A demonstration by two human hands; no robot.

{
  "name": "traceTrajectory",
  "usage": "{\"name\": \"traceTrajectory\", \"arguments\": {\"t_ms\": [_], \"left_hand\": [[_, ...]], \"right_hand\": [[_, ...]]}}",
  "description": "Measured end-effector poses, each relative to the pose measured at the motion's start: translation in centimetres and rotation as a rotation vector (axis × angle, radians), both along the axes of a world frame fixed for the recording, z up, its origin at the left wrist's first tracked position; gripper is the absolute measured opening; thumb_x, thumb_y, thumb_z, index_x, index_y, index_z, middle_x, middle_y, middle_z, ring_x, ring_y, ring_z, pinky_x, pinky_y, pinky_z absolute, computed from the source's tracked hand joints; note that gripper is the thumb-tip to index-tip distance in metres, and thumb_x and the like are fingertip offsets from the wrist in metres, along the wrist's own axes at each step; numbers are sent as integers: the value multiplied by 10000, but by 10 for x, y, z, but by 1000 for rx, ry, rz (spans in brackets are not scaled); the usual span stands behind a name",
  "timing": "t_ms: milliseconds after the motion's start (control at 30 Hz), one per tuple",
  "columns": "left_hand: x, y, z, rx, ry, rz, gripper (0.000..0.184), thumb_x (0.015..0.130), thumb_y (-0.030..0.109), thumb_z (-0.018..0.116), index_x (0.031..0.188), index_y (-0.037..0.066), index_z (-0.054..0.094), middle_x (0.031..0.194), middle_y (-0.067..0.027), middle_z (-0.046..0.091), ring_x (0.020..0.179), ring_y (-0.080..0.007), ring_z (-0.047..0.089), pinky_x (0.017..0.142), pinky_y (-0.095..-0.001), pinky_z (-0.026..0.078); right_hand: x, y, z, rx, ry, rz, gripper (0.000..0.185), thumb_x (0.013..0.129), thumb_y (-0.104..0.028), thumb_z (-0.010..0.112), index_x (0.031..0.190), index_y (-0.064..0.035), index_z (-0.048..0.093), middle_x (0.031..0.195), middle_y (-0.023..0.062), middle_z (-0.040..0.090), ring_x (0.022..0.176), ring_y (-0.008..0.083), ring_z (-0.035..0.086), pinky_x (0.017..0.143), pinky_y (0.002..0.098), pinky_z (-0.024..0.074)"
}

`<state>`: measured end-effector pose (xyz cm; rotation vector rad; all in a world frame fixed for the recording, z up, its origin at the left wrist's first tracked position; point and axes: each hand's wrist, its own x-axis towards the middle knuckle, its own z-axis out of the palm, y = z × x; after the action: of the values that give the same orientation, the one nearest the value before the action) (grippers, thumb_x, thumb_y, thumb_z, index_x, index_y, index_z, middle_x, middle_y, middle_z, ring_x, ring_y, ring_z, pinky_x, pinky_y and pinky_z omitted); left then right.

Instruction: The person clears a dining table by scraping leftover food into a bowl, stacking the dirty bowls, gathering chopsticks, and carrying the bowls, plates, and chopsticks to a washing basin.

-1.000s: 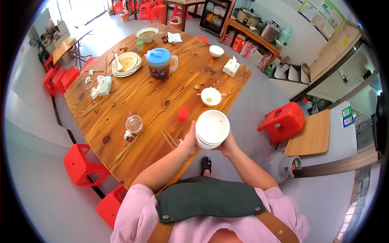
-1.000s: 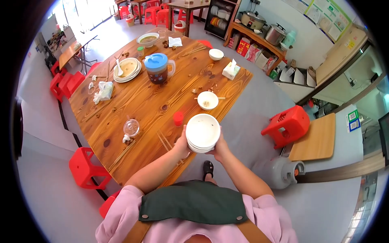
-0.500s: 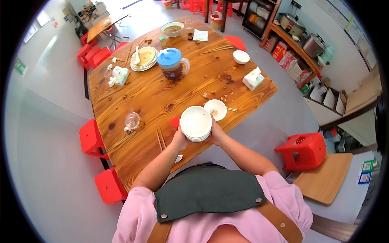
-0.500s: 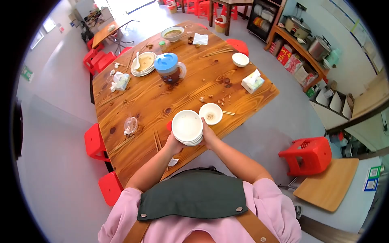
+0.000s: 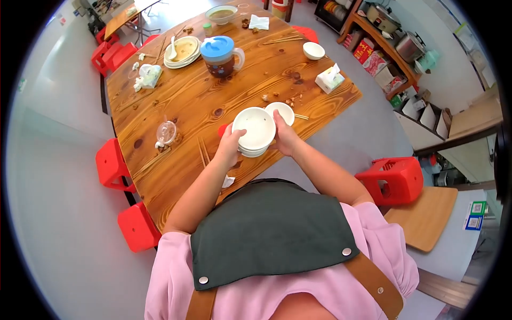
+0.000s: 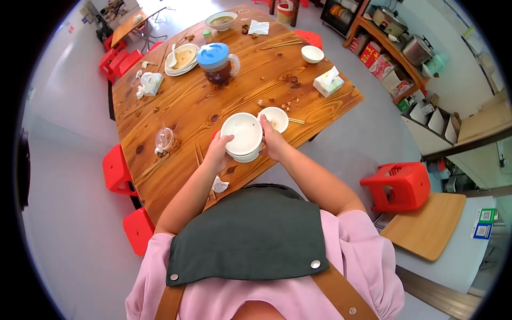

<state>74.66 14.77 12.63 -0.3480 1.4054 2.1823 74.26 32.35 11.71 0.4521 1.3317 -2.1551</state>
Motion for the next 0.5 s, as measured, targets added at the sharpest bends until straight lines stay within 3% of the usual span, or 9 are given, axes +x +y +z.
{"name": "traceTrajectory", "arguments": {"t_ms": [67,100,133,200,233,333,400,500], "left_hand": [[-2,1,2,-81,36,1,529,721,100,475,1221,66,306,1091,-112,459,968,-230,489,727,-373,437],[0,4,11,-101,47,7,537,698,60,453,1218,53,322,1086,-112,468,960,-218,488,736,-340,429],[-2,4,7,-96,64,-13,537,698,60,453,1218,53,322,1086,-112,468,960,-218,488,736,-340,429],[-7,2,-7,-150,90,-30,513,705,26,425,1204,78,319,1125,-104,437,1005,-238,466,764,-409,431],[-7,1,-8,-140,82,-18,522,700,15,407,1209,82,314,1127,-113,431,1015,-251,465,771,-420,444],[-1,4,1,-127,28,33,573,676,-1,397,1237,74,302,1113,-133,448,1012,-245,466,748,-374,448],[2,8,12,-97,24,51,588,672,-15,365,1245,90,284,1121,-144,438,1020,-272,461,745,-412,462],[2,7,16,-105,-13,55,600,663,-15,351,1248,93,272,1134,-150,426,1017,-301,463,766,-434,456]], "right_hand": [[4,3,1,40,35,6,656,799,-623,254,1244,-149,334,1320,10,281,1239,216,180,914,621,124],[8,5,10,110,0,-104,584,819,-559,326,1210,-129,368,1244,35,381,1139,211,349,881,560,272],[7,11,10,113,15,-126,584,819,-559,326,1210,-129,368,1244,35,381,1139,211,349,881,560,272],[1,37,-7,543,163,-319,493,825,-453,428,1151,-82,412,1105,74,487,938,196,497,785,413,408],[-15,64,-60,827,421,-456,423,805,-340,518,1097,-45,439,967,110,544,800,158,534,641,302,454],[-37,100,-110,1016,464,-384,446,783,-327,560,1062,1,446,847,127,568,698,161,551,547,290,458],[-49,98,-88,791,164,32,371,787,-263,547,1018,13,455,777,117,563,490,159,526,412,293,436],[-67,88,-114,789,199,96,248,777,-147,460,969,10,461,683,130,557,404,169,513,347,304,418]]}}
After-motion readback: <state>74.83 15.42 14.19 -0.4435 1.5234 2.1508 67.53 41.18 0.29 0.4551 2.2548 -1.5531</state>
